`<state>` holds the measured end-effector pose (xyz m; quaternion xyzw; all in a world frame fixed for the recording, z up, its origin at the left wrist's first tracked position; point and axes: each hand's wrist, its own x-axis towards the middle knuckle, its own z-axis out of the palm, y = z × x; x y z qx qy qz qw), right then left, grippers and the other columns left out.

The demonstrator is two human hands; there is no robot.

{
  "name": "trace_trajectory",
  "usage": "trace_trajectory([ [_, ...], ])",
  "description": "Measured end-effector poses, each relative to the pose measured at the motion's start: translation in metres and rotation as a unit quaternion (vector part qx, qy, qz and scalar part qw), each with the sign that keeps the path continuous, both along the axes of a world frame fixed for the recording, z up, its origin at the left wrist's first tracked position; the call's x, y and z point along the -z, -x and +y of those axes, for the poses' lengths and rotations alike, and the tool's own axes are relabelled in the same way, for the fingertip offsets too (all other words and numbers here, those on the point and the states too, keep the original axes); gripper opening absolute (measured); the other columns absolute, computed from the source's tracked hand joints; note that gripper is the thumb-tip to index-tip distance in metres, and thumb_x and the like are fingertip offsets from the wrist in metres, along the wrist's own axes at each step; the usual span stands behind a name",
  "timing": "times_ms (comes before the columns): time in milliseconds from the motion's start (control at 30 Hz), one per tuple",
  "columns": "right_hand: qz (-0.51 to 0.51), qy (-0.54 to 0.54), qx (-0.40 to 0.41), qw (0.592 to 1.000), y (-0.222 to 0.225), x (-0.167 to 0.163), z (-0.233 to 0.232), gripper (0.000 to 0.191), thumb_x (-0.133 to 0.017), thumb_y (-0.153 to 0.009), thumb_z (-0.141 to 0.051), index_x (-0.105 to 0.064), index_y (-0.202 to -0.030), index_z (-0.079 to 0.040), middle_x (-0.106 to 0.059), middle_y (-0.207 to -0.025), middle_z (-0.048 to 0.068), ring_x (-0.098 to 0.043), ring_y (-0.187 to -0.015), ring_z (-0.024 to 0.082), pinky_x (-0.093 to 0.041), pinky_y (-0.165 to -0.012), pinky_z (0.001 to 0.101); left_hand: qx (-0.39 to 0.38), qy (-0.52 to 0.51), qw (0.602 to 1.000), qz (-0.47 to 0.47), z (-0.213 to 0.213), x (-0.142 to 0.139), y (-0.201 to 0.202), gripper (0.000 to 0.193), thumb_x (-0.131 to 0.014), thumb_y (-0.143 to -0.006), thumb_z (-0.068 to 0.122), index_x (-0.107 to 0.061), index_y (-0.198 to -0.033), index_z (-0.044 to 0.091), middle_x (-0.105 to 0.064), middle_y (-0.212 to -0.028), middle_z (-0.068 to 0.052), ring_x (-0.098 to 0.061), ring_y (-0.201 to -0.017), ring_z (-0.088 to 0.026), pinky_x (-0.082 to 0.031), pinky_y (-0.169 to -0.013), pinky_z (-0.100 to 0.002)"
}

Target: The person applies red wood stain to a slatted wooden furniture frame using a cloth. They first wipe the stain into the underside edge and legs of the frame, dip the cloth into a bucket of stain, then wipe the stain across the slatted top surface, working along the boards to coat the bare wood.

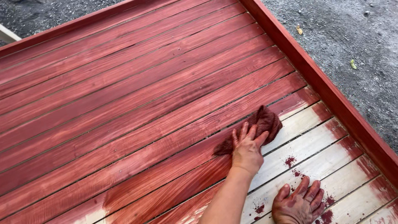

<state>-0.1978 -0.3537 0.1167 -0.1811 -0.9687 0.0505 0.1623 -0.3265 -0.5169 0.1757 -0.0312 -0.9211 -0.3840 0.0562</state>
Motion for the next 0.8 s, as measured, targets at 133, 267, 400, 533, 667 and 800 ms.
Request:
trace_trajectory([
  [133,0.016,0.015,0.03,0.999,-0.003,0.008,-0.001,0.073,-0.046,-0.097,-0.049,-0.047,-0.158,-0.011,-0.037,-0.168,0.022,-0.033,-0.153,0.047,-0.022,-0.123,0.0661,0.035,0.012,0.998,-0.049,0.033,0.0,0.036,0.056,-0.054,-0.087,0.005,-0.064,-0.137,0.029,-0.045,-0.157,-0.013,-0.026,-0.153,-0.034,-0.007,-0.124,-0.059],
  [267,0.044,-0.001,0.019,0.999,-0.007,0.02,0.0,0.072,-0.044,-0.098,-0.05,-0.047,-0.158,-0.011,-0.04,-0.168,0.022,-0.036,-0.152,0.047,-0.024,-0.123,0.065,0.061,0.014,0.997,-0.041,0.063,0.002,0.069,0.061,-0.053,-0.085,0.004,-0.062,-0.141,0.029,-0.042,-0.159,-0.012,-0.024,-0.156,-0.033,-0.007,-0.126,-0.058],
  [400,0.069,-0.046,0.013,0.996,-0.002,0.031,0.011,0.071,-0.043,-0.099,-0.054,-0.05,-0.158,-0.015,-0.043,-0.167,0.02,-0.04,-0.15,0.046,-0.025,-0.123,0.0643,0.078,0.038,0.995,-0.048,0.101,-0.004,0.107,0.06,-0.05,-0.089,0.008,-0.059,-0.144,0.03,-0.038,-0.161,-0.011,-0.021,-0.156,-0.032,-0.005,-0.125,-0.062],
  [533,0.086,-0.058,0.005,0.995,0.009,0.034,0.027,0.07,-0.044,-0.099,-0.052,-0.05,-0.158,-0.014,-0.043,-0.167,0.02,-0.041,-0.15,0.046,-0.026,-0.123,0.0644,0.098,0.044,0.988,-0.114,0.13,-0.022,0.148,0.055,-0.046,-0.093,0.013,-0.056,-0.141,0.036,-0.027,-0.165,-0.007,-0.012,-0.155,-0.032,-0.001,-0.12,-0.065],
  [667,0.088,-0.041,0.003,0.995,0.0,0.031,0.026,0.069,-0.046,-0.099,-0.051,-0.051,-0.157,-0.013,-0.043,-0.168,0.019,-0.042,-0.15,0.046,-0.027,-0.123,0.0646,0.136,0.051,0.983,-0.112,0.126,-0.021,0.144,0.053,-0.05,-0.091,0.014,-0.062,-0.137,0.037,-0.03,-0.166,-0.004,-0.016,-0.157,-0.029,-0.007,-0.122,-0.066],
  [800,0.089,-0.049,0.012,0.995,-0.001,0.03,0.012,0.069,-0.047,-0.099,-0.049,-0.052,-0.157,-0.013,-0.043,-0.168,0.019,-0.042,-0.149,0.045,-0.028,-0.123,0.0648,0.166,0.021,0.984,-0.055,0.093,-0.01,0.115,0.052,-0.055,-0.083,0.008,-0.073,-0.125,0.033,-0.043,-0.161,-0.002,-0.025,-0.157,-0.025,-0.011,-0.125,-0.062],
])
